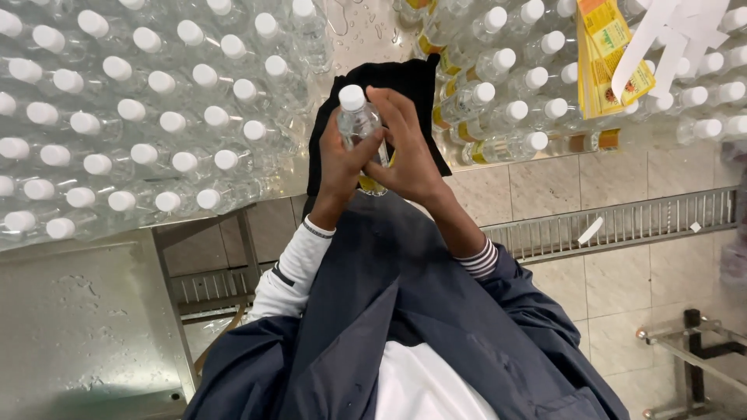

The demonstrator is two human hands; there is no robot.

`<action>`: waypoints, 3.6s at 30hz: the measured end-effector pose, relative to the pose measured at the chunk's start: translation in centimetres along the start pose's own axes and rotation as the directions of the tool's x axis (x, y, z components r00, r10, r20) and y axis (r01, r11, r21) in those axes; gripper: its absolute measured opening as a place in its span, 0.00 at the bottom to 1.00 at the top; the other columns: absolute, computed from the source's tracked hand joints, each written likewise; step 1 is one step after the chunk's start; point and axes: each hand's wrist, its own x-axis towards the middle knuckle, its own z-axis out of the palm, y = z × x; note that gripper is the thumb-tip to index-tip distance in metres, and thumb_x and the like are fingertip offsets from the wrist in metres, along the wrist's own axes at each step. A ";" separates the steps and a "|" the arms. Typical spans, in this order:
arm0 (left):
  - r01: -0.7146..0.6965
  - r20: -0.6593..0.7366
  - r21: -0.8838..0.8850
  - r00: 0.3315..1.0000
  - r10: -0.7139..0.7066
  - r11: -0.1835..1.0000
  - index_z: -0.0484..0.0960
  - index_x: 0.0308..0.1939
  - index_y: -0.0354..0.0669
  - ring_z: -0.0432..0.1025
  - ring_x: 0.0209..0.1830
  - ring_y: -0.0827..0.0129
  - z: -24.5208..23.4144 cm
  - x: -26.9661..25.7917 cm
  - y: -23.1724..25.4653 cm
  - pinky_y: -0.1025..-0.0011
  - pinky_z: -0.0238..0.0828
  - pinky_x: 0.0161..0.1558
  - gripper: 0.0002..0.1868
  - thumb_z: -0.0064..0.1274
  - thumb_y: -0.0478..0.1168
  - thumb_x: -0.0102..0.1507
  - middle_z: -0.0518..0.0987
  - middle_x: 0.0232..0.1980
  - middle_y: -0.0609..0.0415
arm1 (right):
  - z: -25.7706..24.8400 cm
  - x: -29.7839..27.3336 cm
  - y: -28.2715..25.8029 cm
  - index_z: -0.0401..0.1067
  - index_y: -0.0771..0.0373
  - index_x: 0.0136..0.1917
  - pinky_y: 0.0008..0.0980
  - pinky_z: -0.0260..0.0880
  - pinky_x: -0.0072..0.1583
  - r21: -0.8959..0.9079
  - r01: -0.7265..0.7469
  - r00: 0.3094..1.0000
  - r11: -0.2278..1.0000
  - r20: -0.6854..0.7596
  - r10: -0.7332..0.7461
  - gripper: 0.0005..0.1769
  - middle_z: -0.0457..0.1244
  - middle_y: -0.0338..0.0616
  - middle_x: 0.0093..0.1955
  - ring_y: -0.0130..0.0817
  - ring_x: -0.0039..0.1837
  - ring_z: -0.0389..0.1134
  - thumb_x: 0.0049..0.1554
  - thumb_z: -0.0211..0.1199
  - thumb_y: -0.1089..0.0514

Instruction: Manually peeling adhesive labels and applying them to clear plastic water bottles in a production environment.

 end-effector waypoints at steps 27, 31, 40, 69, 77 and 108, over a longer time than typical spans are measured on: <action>-0.131 0.406 -0.400 0.862 0.303 0.907 0.75 0.52 0.14 0.81 0.30 0.54 5.4 -0.2 5.4 0.56 0.84 0.40 0.50 0.74 0.58 0.45 0.82 0.37 0.28 | 0.2 -7.8 1.6 0.74 0.62 0.68 0.50 0.77 0.59 -0.157 -0.075 0.951 0.985 -0.309 0.023 0.48 0.73 0.53 0.53 0.57 0.56 0.77 0.41 0.89 0.40; 0.267 0.641 -0.705 0.636 0.429 0.657 0.74 0.56 0.21 0.82 0.36 0.43 3.1 2.6 5.5 0.45 0.81 0.45 0.49 0.71 0.66 0.55 0.82 0.37 0.28 | -1.2 -8.2 2.4 0.77 0.59 0.65 0.44 0.77 0.58 0.098 -0.081 0.996 0.992 0.034 0.078 0.48 0.74 0.45 0.52 0.45 0.53 0.78 0.36 0.94 0.44; 0.255 0.352 -0.743 0.935 0.037 0.619 0.66 0.80 0.38 0.78 0.68 0.39 1.0 4.2 5.3 0.36 0.77 0.68 0.50 0.40 0.76 0.70 0.78 0.71 0.29 | -0.1 -9.4 3.7 0.67 0.63 0.79 0.43 0.76 0.55 -0.310 0.178 0.959 0.934 -0.159 -0.236 0.44 0.68 0.51 0.62 0.46 0.54 0.73 0.58 0.78 0.44; -0.074 0.268 -0.123 0.958 0.105 0.990 0.63 0.71 0.31 0.84 0.43 0.49 9.2 -0.4 -3.9 0.53 0.87 0.44 0.53 0.67 0.67 0.60 0.81 0.47 0.29 | -6.8 -11.8 10.2 0.57 0.61 0.84 0.55 0.59 0.80 0.156 -0.168 0.984 0.973 0.089 0.156 0.57 0.59 0.62 0.79 0.58 0.81 0.60 0.52 0.85 0.47; -0.477 0.780 0.285 0.620 0.089 0.831 0.65 0.80 0.29 0.63 0.77 0.29 14.5 -4.0 -3.3 0.37 0.49 0.81 0.48 0.72 0.47 0.63 0.69 0.75 0.28 | -9.9 -22.6 18.3 0.70 0.65 0.69 0.52 0.69 0.71 0.242 -0.475 0.630 0.846 -0.578 0.519 0.48 0.70 0.59 0.62 0.53 0.68 0.72 0.41 0.92 0.56; 0.014 0.454 0.500 0.847 -0.276 0.866 0.79 0.71 0.37 0.81 0.61 0.48 9.7 -6.4 -2.6 0.53 0.78 0.63 0.22 0.54 0.38 0.73 0.86 0.58 0.42 | -24.8 -17.9 38.7 0.63 0.58 0.63 0.29 0.80 0.42 0.155 -0.636 0.014 0.756 -0.977 0.213 0.41 0.58 0.35 0.49 0.26 0.44 0.71 0.50 0.87 0.43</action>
